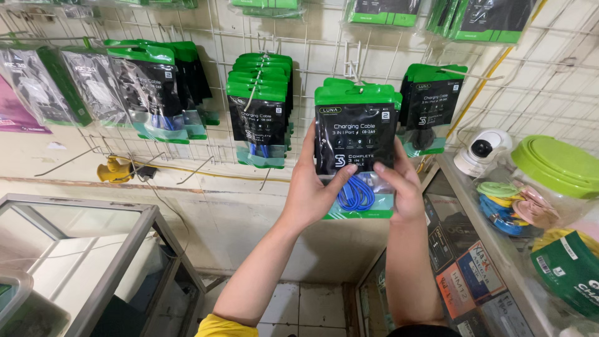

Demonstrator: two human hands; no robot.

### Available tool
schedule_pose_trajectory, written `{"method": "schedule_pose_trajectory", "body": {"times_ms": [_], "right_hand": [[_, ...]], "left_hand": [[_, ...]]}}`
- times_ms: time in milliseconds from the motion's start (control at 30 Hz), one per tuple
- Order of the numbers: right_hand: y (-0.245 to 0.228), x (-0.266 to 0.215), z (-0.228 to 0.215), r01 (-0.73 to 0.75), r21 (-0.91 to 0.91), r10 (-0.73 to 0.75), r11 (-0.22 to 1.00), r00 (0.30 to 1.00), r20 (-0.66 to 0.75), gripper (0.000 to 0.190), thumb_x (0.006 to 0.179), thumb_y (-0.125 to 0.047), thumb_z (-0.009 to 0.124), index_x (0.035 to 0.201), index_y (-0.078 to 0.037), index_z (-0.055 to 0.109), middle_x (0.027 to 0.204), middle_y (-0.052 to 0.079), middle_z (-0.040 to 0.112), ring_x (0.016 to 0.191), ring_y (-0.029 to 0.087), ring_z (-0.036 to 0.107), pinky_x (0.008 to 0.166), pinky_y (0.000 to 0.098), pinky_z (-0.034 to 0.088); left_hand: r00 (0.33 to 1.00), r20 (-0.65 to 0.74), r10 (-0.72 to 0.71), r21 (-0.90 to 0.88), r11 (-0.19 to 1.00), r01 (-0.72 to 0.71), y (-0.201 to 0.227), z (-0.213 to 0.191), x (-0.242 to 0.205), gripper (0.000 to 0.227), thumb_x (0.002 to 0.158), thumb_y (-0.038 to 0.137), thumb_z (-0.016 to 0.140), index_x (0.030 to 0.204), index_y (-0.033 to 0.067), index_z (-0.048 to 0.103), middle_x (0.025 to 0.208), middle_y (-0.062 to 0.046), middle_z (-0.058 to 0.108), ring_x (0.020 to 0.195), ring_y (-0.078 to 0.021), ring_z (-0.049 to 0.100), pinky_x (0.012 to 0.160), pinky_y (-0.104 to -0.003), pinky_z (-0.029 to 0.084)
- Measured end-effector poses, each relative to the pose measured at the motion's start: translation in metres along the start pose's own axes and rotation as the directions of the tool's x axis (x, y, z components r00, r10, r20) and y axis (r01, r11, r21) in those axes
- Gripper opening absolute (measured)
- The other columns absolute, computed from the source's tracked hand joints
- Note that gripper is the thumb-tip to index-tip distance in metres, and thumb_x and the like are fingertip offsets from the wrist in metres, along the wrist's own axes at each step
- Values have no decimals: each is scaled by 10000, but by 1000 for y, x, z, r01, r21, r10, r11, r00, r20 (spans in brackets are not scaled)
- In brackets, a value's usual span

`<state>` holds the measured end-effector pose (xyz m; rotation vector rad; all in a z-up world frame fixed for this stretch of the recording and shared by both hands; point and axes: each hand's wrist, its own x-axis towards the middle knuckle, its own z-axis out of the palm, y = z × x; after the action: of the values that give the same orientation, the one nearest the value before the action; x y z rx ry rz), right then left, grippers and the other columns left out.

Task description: The person takes packaged charging cables from a display rack and places them into a clear plastic container on a glass counter.

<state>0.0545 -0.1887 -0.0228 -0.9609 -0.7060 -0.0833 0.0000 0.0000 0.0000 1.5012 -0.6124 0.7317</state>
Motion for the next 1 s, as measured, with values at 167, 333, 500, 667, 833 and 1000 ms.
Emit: {"method": "schedule_pose_trajectory", "body": {"times_ms": [167,333,500,667,833,1000], "right_hand": [[0,31,-9,-26,-127,15,992,996,-90,730,909,-48,672,1583,-18,395,1460,120,575,1333,204,560,1145,348,411],[-10,44,0,0,-119,-3,993,1000,-25,670,917,-18,681,1537,-34,428,1386,87,607,1273,184,581,1095,340,459],[-25,54,14,1,-56,2,998,998,55,647,988,-221,599,1568,-13,403,1508,132,534,1359,233,544,1168,376,409],[-19,77,19,66,99,-86,993,974,212,767,1076,-541,407,1569,46,372,1635,167,444,1498,286,458,1296,449,348],[-13,85,18,115,131,-150,985,941,302,961,1013,-720,402,1576,59,379,1594,206,466,1506,320,441,1298,484,351],[-7,88,22,142,262,-208,955,947,244,969,1000,-733,439,1546,67,414,1476,202,527,1428,303,494,1260,476,387]], "left_hand": [[1000,-14,-17,166,986,19,1,0,6,971,834,150,869,1563,-48,259,1320,-240,683,1205,-316,718,1011,-384,564],[993,21,-114,215,971,107,-2,-6,16,1001,812,212,857,1547,-12,215,1204,-210,721,1083,-294,747,892,-366,599],[993,74,-93,60,994,89,-7,-7,18,920,819,193,896,1505,16,310,1180,-179,742,1054,-245,754,902,-354,611],[988,56,-146,68,988,142,0,-4,19,903,793,167,891,1479,27,321,1129,-148,759,1003,-185,759,883,-329,609],[967,61,-248,31,969,247,2,-6,20,926,766,120,876,1476,31,288,1057,-139,771,942,-162,761,842,-309,611],[966,181,-182,-315,920,233,6,-14,18,878,810,4,836,1505,9,298,1154,-133,725,1016,-168,730,896,-330,618]]}}
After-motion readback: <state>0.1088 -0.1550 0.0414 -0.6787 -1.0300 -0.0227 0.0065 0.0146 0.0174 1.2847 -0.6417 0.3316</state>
